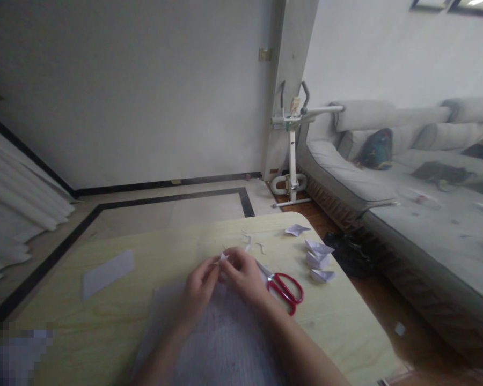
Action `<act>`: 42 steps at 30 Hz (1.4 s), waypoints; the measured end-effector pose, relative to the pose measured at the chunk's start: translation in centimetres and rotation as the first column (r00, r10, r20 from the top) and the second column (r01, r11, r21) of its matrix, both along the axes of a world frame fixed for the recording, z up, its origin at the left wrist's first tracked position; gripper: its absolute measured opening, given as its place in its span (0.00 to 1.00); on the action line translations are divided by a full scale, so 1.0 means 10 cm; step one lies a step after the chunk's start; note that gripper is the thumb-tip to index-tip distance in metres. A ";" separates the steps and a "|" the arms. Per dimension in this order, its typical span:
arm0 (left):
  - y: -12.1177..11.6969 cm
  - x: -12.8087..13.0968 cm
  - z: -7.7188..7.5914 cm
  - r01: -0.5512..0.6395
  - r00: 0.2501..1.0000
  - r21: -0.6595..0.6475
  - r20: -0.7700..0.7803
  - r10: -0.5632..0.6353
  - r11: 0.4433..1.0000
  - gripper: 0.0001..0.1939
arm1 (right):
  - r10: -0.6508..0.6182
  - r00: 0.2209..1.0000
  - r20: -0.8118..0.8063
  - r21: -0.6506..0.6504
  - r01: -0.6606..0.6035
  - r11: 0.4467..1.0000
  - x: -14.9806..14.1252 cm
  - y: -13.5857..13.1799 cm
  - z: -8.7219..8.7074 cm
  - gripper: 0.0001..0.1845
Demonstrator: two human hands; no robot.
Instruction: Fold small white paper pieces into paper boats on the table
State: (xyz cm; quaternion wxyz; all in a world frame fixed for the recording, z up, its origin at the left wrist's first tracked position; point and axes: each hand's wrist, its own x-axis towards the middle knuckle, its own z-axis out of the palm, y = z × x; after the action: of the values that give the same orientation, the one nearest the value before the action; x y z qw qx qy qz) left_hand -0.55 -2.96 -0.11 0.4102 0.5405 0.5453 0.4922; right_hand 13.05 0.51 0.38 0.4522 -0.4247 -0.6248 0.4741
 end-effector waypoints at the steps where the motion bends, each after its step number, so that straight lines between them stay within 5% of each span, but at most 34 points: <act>1: 0.00 0.00 0.00 0.005 1.000 -0.008 0.000 -0.005 1.000 0.18 | -0.007 1.000 0.025 0.013 0.007 1.000 0.00 0.00 0.01 0.11; 7: 0.01 -0.01 -0.02 -0.012 1.000 -0.001 -0.001 0.012 1.000 0.22 | -0.059 0.982 0.179 0.182 0.026 0.983 0.00 0.00 0.06 0.10; 13: 0.03 -0.02 -0.04 0.006 1.000 0.007 -0.016 -0.006 1.000 0.20 | -0.067 0.977 0.203 0.217 0.022 0.976 0.00 0.00 0.05 0.11; 42: 0.03 -0.01 -0.03 0.033 0.998 0.022 -0.048 -0.032 0.999 0.19 | -0.032 0.980 0.197 0.161 0.000 0.987 -0.01 -0.07 0.13 0.16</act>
State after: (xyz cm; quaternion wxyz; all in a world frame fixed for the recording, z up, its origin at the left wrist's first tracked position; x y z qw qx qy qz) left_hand -0.66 -2.63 -0.40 0.3987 0.5655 0.5406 0.4785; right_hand 12.93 -0.14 1.70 0.4240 -0.4373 -0.6993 0.3741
